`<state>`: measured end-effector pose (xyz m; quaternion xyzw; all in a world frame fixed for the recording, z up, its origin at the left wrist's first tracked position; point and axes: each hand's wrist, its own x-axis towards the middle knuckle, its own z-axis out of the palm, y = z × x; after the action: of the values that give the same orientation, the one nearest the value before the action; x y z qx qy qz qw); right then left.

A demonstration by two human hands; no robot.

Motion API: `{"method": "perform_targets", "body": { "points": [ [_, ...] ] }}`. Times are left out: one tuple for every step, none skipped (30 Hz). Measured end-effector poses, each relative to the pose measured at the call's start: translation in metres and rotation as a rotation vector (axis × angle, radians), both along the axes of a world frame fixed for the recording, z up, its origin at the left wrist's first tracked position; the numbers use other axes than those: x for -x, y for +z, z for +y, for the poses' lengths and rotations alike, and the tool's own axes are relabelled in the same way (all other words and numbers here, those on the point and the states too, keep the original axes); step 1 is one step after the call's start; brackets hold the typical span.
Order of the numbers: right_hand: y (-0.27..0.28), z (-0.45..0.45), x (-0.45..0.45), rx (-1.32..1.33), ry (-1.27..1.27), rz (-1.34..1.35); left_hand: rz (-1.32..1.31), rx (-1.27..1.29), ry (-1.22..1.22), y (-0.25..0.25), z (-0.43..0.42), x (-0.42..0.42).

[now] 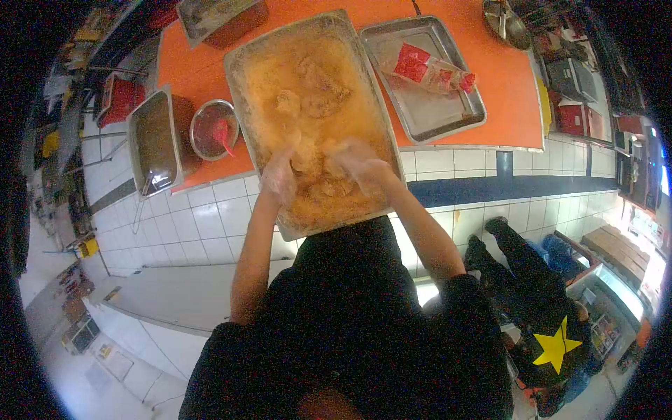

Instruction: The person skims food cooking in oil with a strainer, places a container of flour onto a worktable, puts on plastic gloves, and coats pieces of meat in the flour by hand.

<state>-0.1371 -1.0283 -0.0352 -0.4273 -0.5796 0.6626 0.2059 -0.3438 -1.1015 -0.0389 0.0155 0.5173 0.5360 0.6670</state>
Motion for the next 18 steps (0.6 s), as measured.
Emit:
{"method": "perform_targets", "body": {
  "points": [
    [-0.014, 0.005, -0.021, -0.491, 0.439, -0.243, 0.242, 0.061, -0.101, 0.002, -0.008, -0.001],
    [-0.024, 0.007, -0.029, -0.988, 0.878, -0.484, 0.488, 0.119, -0.2, 0.005, -0.014, -0.001],
    [-0.027, 0.0, -0.029, -0.995, 0.882, -0.483, 0.489, 0.115, -0.193, -0.016, -0.031, 0.002],
    [-0.027, -0.015, -0.031, -1.038, 0.742, -0.623, 0.728, -0.037, -0.4, -0.062, -0.058, 0.005],
    [-0.03, -0.022, -0.03, -1.076, 0.594, -0.759, 0.848, -0.113, -0.509, -0.083, -0.064, 0.004],
    [-0.038, -0.024, -0.024, -1.08, 0.592, -0.756, 0.972, -0.194, -0.605, -0.104, -0.07, 0.003],
    [-0.047, -0.027, -0.015, -0.996, 0.631, -0.772, 0.9, -0.04, -0.747, -0.107, -0.061, -0.011],
    [-0.055, -0.026, -0.006, -0.92, 0.667, -0.786, 0.87, 0.035, -0.808, -0.107, -0.053, -0.017],
    [-0.063, -0.023, 0.002, -0.933, 0.66, -0.778, 0.841, 0.11, -0.871, -0.102, -0.043, -0.023],
    [-0.071, -0.019, 0.01, -0.704, 0.712, -0.751, 0.769, 0.173, -0.829, -0.082, -0.032, -0.024],
    [-0.079, -0.013, 0.018, -0.602, 0.735, -0.733, 0.739, 0.195, -0.801, -0.072, -0.026, -0.02],
    [-0.087, -0.007, 0.026, -0.499, 0.752, -0.719, 0.71, 0.217, -0.773, -0.065, -0.022, -0.016],
    [-0.092, -0.001, 0.033, -0.347, 0.732, -0.726, 0.826, 0.064, -0.792, -0.068, -0.026, -0.01],
    [-0.096, 0.006, 0.036, -0.274, 0.725, -0.723, 0.887, -0.01, -0.797, -0.072, -0.029, -0.006],
    [-0.097, 0.013, 0.04, -0.203, 0.715, -0.721, 0.95, -0.084, -0.799, -0.069, -0.031, -0.003],
    [-0.091, 0.021, 0.037, -0.3, 0.682, -0.733, 0.959, -0.141, -0.611, -0.054, -0.031, -0.001],
    [-0.086, 0.028, 0.033, -0.393, 0.644, -0.742, 0.967, -0.167, -0.517, -0.048, -0.026, 0.007],
    [-0.078, 0.038, 0.028, -0.489, 0.601, -0.751, 0.975, -0.197, -0.425, -0.044, -0.021, 0.015]
  ]
}}
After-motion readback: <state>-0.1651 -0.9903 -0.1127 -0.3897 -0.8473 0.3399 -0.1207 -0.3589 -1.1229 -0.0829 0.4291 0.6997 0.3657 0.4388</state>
